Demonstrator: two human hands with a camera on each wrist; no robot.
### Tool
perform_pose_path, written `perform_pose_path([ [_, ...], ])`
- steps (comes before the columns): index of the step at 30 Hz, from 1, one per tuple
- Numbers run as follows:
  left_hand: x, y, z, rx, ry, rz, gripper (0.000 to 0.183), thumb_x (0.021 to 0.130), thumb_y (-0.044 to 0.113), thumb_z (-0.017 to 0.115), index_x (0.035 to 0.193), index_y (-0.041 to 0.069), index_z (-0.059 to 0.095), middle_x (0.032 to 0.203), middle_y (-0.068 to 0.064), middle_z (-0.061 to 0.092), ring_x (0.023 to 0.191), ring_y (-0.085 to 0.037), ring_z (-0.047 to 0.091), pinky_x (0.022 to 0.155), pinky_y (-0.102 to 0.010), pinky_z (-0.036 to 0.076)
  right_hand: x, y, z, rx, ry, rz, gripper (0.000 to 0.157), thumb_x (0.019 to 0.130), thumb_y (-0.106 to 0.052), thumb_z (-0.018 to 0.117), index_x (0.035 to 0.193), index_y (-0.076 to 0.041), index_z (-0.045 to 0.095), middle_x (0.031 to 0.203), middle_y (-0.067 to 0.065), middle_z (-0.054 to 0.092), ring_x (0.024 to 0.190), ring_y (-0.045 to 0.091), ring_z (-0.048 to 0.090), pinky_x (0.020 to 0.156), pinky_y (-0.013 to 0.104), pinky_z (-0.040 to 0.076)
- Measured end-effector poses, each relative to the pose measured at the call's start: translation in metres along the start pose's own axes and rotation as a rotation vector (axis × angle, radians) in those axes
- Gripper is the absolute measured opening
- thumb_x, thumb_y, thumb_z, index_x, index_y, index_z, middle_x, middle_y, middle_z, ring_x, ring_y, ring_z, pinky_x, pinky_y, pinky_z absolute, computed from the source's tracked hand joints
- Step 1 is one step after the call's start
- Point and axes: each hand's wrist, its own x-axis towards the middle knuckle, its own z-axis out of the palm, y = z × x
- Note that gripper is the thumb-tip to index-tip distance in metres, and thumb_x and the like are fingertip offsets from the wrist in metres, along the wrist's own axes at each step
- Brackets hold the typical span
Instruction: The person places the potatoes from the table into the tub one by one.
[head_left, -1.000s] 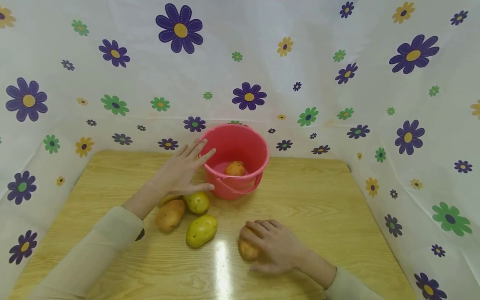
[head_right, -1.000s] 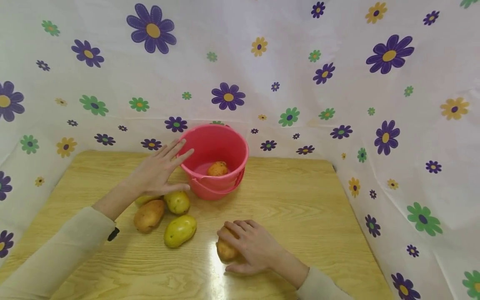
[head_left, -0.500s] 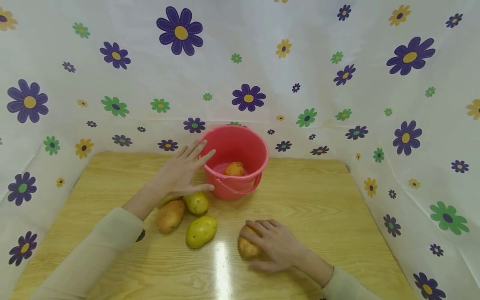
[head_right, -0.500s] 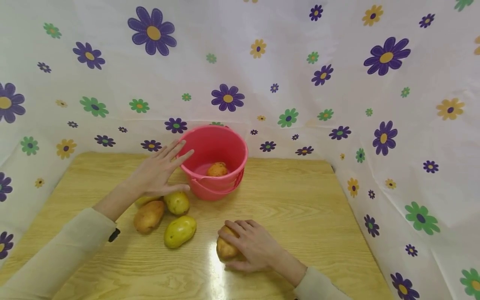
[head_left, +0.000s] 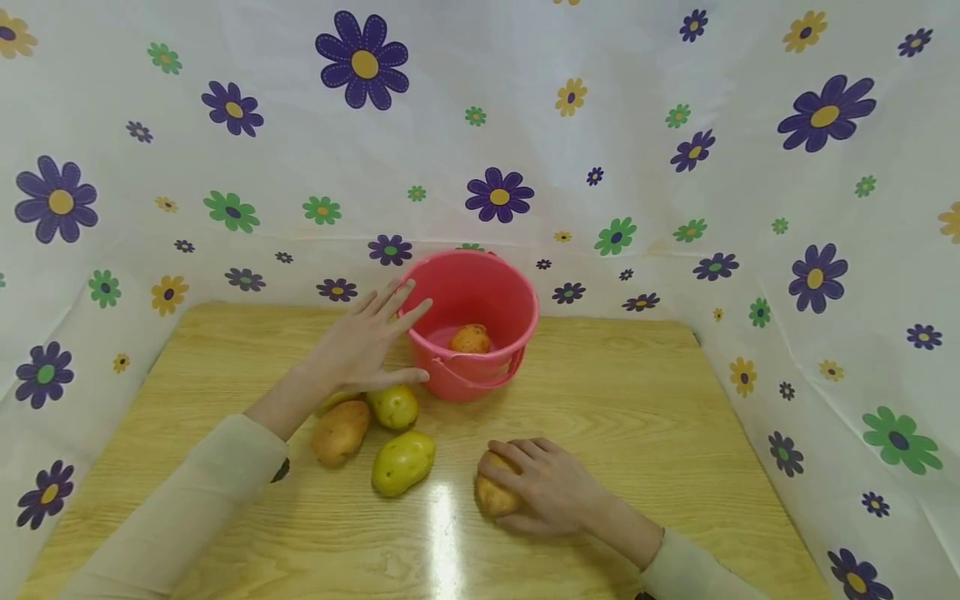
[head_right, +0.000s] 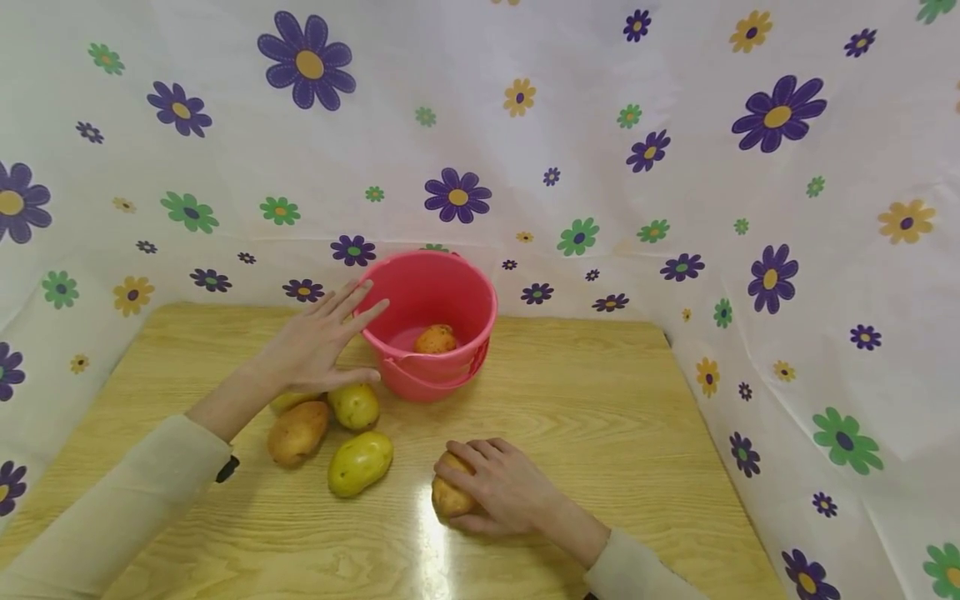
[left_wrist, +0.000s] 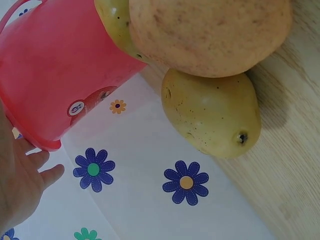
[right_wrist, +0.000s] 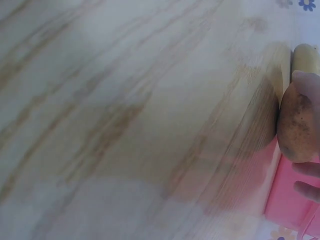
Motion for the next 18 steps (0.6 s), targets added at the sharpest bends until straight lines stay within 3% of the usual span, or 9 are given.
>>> perform_pose_path([
  [8, 0.0011, -0.0007, 0.0008, 0.009, 0.008, 0.009, 0.105, 0.090, 0.081, 0.051, 0.170, 0.020, 0.020, 0.178, -0.017, 0.014, 0.167, -0.040, 0.006, 0.133, -0.062, 0.021, 0.0020, 0.0015, 0.0024, -0.008, 0.047, -0.014, 0.067, 0.092, -0.069, 0.066, 0.146, -0.029, 0.058, 0.144, 0.003, 0.065, 0.121, 0.021, 0.069, 0.100, 0.039, 0.060],
  [18, 0.0012, -0.0002, 0.0001, 0.006, 0.002, 0.008, 0.105, 0.090, 0.081, 0.052, 0.170, 0.020, 0.020, 0.178, -0.017, 0.014, 0.167, -0.040, 0.006, 0.133, -0.062, 0.021, 0.0044, 0.0060, -0.0054, -0.001, 0.035, -0.009, 0.065, 0.089, -0.067, 0.069, 0.142, -0.030, 0.060, 0.141, 0.002, 0.067, 0.118, 0.020, 0.070, 0.101, 0.039, 0.060],
])
